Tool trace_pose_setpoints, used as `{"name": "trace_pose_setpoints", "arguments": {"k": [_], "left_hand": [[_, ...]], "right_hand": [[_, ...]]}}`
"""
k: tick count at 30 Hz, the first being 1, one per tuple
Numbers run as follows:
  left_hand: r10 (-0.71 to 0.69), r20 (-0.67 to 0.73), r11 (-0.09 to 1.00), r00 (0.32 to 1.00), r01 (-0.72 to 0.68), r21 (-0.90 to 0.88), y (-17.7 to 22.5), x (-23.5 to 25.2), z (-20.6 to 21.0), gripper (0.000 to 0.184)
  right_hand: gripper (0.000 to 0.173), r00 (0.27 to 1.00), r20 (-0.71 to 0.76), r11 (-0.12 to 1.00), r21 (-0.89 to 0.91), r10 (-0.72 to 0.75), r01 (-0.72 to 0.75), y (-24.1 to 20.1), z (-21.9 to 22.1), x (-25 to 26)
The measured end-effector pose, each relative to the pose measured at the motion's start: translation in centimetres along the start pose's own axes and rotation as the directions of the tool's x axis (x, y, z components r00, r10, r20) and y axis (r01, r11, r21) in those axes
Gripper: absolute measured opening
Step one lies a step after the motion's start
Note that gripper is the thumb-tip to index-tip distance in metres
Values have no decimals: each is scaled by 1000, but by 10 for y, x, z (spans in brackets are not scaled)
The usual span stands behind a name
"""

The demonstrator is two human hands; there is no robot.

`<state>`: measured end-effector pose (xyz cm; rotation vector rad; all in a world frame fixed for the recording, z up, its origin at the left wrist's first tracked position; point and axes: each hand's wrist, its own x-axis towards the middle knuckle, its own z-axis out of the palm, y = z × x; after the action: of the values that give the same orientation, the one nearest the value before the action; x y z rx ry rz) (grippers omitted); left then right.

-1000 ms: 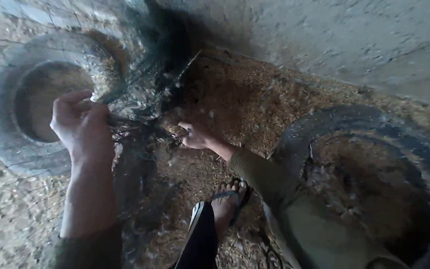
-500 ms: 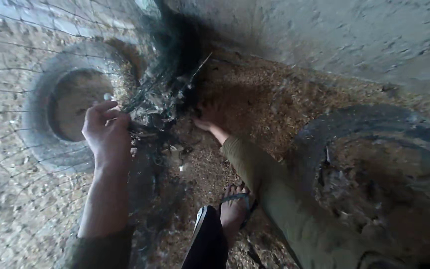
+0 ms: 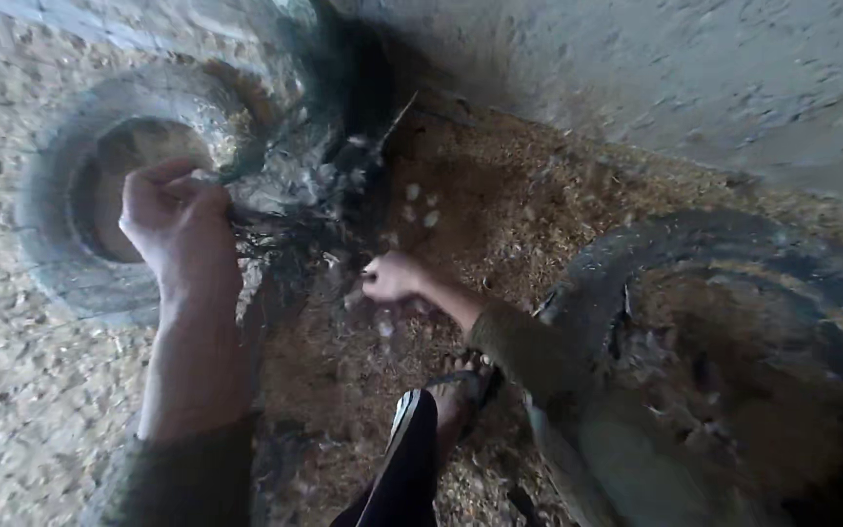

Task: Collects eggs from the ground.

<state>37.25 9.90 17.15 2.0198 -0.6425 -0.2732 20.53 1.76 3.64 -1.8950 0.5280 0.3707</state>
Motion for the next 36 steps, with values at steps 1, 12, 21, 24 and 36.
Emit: {"name": "trace_pose_setpoints", "arguments": {"k": [1, 12, 21, 24, 36], "left_hand": [[0, -12, 1000, 1000, 0, -3, -2, 0, -5, 50], [19, -19, 989, 1000, -16, 148, -11, -2, -16, 45], [25, 20, 991, 999, -27, 129, -35, -11, -11, 41], [16, 21, 992, 1000, -18, 121, -37, -14, -9, 41], [-12, 72, 975, 997, -4, 222, -33, -25, 18, 40]], "right_hand": [[31, 993, -113, 998, -53, 30, -36, 14, -21, 13], [44, 815, -471, 942, 153, 337, -300, 77, -101, 69], [53, 917, -397, 730, -614, 45, -301, 191, -136, -25], [46, 928, -319, 718, -599, 190, -353, 172, -156, -67], [58, 951, -260, 790, -543, 165, -285, 168, -128, -31]]}}
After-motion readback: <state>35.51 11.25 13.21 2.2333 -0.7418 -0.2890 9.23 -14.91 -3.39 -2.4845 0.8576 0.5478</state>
